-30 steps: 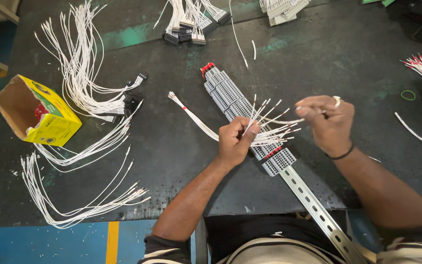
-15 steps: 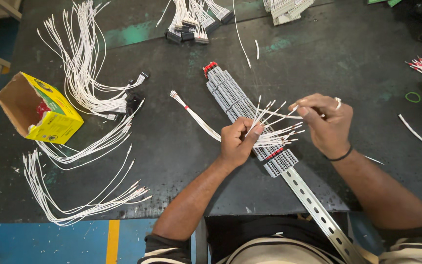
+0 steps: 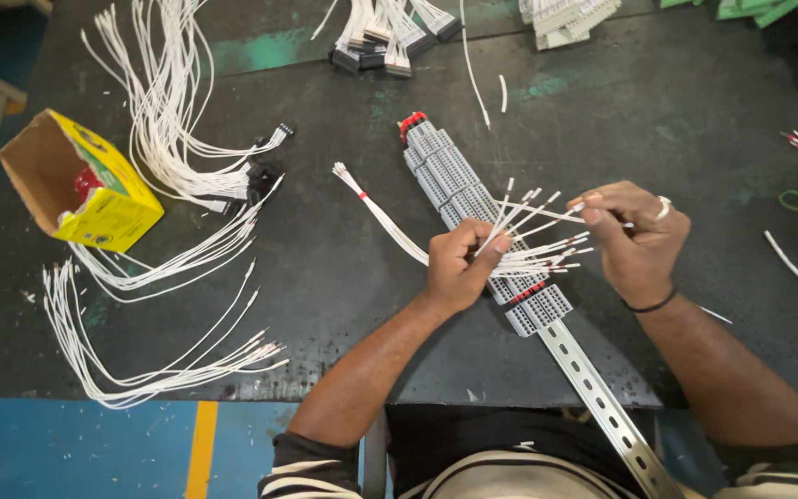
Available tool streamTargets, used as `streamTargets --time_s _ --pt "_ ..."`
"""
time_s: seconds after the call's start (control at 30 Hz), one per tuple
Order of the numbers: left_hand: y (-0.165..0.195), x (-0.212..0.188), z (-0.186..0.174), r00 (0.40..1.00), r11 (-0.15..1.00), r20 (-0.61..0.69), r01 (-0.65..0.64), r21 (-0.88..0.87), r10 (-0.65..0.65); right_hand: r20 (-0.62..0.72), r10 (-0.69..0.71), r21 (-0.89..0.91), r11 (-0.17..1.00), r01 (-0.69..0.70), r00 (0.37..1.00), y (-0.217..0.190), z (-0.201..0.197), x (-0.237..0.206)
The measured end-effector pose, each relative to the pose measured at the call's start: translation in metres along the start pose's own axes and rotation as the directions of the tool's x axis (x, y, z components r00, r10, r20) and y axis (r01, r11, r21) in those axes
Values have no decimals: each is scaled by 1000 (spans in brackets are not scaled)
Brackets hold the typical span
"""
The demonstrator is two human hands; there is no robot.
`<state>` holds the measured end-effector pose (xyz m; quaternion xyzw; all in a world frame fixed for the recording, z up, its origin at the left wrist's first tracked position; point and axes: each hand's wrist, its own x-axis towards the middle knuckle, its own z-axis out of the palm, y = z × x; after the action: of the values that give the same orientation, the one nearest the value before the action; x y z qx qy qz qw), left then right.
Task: The person gathers a bundle of white wires and inserts the wire ends one by one into the slots of a gray terminal connector block mounted on a metal rail, fanning and aligning the wires as they work. They continue seating wires across the connector and finally lift the finished bundle of wires from the block.
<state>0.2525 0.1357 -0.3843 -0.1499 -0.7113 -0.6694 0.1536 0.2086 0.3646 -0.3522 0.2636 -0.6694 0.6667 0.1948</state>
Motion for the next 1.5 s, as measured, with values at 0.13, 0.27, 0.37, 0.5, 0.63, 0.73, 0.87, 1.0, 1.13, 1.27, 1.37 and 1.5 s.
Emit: streamTargets --time_s 0.13,0.27,0.37,0.5,0.63,0.73,0.87,1.0,1.13,1.27,1.37,1.5 --pt "2 -1 1 1000 1000 -10 -17 1 17 3 32 52 998 -32 999 0 0 -2" --pt "4 0 -1 998 998 6 -56 22 56 6 19 75 997 -19 1000 0 1 -4" --pt "4 1 1 1000 999 -7 -25 20 26 8 37 44 998 -38 999 -2 1 -1" --pt "5 1 2 999 998 -1 -55 -5 55 76 -59 -112 991 68 995 -10 -4 4" --pt "5 1 3 1000 999 3 -27 24 27 166 -82 -287 949 128 983 -16 -3 11" --pt "5 2 4 999 999 12 -43 15 43 315 -94 -230 958 172 945 -14 1 12" --pt "6 2 3 997 994 17 -72 76 71 475 -107 -138 971 194 874 -5 1 11" --pt "7 1 1 1000 998 12 -26 48 26 313 137 -29 991 -134 940 1 -6 7" --pt "6 1 3 996 995 27 -84 51 83 287 244 118 951 -287 926 3 -6 4" --pt "3 1 7 998 998 38 -48 49 47 382 174 65 975 -215 908 4 -2 3" --pt "1 2 9 995 992 31 -92 85 90 456 128 96 977 -192 881 6 -1 4" --pt "-2 1 11 995 992 42 -92 82 89 514 126 216 938 -270 848 8 -6 2"
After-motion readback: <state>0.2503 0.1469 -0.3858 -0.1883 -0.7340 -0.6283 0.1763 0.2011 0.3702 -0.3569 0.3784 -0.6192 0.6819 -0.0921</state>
